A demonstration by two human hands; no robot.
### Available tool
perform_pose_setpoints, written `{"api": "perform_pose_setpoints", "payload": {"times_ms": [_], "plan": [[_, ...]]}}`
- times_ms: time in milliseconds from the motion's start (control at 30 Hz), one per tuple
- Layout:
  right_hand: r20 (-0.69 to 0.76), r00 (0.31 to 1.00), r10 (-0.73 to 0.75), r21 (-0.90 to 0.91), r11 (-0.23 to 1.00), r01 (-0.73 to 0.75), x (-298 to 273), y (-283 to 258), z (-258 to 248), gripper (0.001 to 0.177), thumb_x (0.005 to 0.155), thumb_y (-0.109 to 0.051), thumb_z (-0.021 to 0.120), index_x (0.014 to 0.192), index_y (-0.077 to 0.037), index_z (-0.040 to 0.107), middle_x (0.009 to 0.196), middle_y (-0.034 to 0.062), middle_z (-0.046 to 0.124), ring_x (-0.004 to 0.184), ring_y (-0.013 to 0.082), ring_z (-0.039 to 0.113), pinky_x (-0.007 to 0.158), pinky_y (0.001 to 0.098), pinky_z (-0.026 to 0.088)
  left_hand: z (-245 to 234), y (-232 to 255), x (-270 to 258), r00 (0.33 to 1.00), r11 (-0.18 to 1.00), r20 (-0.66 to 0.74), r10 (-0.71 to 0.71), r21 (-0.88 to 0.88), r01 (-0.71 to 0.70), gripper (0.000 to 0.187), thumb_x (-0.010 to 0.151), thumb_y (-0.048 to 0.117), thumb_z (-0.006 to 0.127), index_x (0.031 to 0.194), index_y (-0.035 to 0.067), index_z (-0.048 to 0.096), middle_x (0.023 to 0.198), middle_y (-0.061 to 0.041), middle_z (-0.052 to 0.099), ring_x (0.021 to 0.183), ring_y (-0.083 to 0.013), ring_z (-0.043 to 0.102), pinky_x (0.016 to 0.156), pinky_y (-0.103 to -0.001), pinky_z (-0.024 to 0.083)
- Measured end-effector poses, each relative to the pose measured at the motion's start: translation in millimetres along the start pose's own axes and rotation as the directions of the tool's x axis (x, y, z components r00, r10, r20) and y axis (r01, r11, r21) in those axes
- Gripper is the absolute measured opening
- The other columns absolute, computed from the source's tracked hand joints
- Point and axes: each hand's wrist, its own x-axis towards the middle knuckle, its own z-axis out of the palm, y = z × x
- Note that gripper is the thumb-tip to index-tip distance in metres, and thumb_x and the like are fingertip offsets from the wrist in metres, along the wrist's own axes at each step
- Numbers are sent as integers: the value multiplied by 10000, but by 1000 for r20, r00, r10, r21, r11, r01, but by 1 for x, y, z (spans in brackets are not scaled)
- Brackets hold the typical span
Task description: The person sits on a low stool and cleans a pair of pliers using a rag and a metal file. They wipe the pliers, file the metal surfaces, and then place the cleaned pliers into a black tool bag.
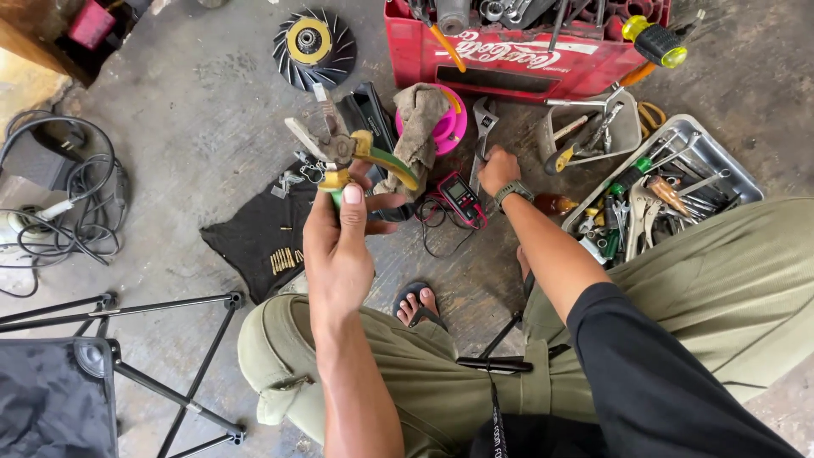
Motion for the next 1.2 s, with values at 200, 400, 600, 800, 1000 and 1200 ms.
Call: {"api": "perform_pose_setpoints", "payload": {"times_ms": [200, 400, 600, 800, 1000, 1200], "plan": [[-290, 947, 136, 187, 979, -83, 0, -32, -7, 192, 763, -228, 595, 888, -114, 505, 831, 168, 601, 815, 399, 636, 666, 510, 525, 5, 0, 0, 1000, 1000, -16, 0, 11, 0, 281, 977, 182, 342, 998, -51, 499, 971, -157, 534, 824, -277, 665, 600, -328, 571], [-680, 729, -83, 237, 916, 325, -1, -74, -50, 145, 684, -106, 631, 783, -83, 528, 619, 142, 589, 613, 333, 630, 528, 414, 498, 6, -3, 4, 1000, 998, 10, 26, 53, -26, 311, 985, 199, 327, 1021, -62, 491, 1036, -199, 544, 931, -296, 629, 650, -363, 559], [-674, 690, -266, 366, 691, 624, -29, -127, -132, 173, 881, -35, 604, 885, -56, 433, 705, 53, 601, 502, 91, 490, 412, 215, 374, 4, -15, 4, 996, 996, -22, -86, -2, 86, 372, 933, 348, 395, 1133, 52, 498, 1083, -52, 531, 961, -181, 625, 630, -279, 553], [-776, 529, -344, 109, 753, 649, -30, -127, -190, 139, 815, 74, 651, 875, 11, 543, 778, 115, 649, 637, 182, 669, 487, 214, 532, 8, -13, 5, 997, 997, -21, -77, -13, 77, 323, 942, 321, 392, 1081, 45, 489, 1056, -73, 533, 947, -186, 631, 621, -271, 549], [-536, 737, -412, 119, 828, 549, -39, -44, -227, 173, 826, 85, 635, 887, -11, 505, 764, 103, 673, 672, 167, 684, 570, 271, 554, 19, -19, 12, 997, 996, 0, -75, -40, 75, 312, 952, 313, 386, 1095, 49, 470, 1050, -65, 502, 937, -190, 630, 604, -263, 525], [-519, 691, -503, -193, 856, 479, -26, 6, -182, 113, 892, -40, 621, 980, -31, 550, 825, 105, 681, 645, 233, 660, 501, 323, 546, 34, -18, 19, 994, 996, 52, -93, 2, 93, 353, 934, 361, 380, 1059, 50, 491, 1023, -67, 539, 906, -166, 636, 603, -258, 539]]}}
